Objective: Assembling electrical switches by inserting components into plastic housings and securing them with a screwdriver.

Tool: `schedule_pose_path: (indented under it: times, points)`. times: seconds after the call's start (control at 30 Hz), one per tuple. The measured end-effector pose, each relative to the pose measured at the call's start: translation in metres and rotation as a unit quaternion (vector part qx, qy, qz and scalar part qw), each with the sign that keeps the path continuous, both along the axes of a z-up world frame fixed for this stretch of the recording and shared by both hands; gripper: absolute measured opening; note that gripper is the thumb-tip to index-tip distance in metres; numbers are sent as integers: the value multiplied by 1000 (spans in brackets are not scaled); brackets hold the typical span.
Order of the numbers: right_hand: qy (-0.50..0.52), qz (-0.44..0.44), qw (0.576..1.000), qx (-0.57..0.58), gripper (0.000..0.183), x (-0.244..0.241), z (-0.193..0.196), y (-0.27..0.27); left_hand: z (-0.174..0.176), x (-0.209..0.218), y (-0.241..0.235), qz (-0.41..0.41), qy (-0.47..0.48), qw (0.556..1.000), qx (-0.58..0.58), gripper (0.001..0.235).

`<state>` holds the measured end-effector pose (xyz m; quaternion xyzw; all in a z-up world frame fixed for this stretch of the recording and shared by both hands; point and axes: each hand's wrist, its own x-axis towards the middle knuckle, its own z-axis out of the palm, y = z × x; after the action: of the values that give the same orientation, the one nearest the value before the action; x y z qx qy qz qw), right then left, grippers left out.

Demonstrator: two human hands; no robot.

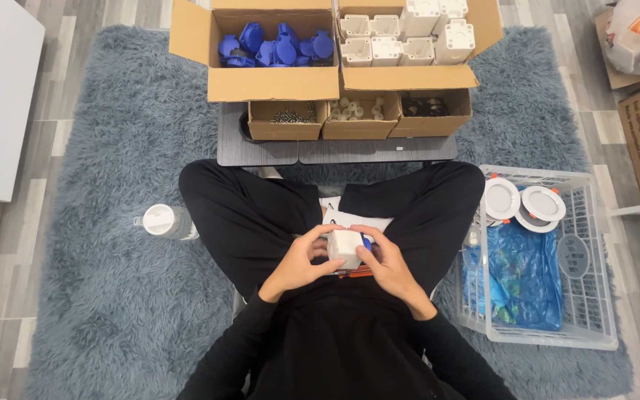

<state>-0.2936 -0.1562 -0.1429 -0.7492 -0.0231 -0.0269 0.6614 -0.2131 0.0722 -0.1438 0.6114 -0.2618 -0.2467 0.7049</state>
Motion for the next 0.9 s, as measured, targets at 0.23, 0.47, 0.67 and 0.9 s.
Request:
schedule_pose_path:
  times: [0.23,0.47,0.67,0.9]
  points:
    - [-47,0,999,-8,60,2,16,7,6,-2,1,-10,32,999,23,71]
    - [30,22,999,31,66,2,13,2,-9,-2,-1,19,-2,999,40,81]
    - [15,17,1000,-6,63,5,-1,-6,-1,-3,0,25,22,998,52,77]
    - [-124,28,989,-74,62,8,19,-3,-12,0,-2,-38,103,993,32,49]
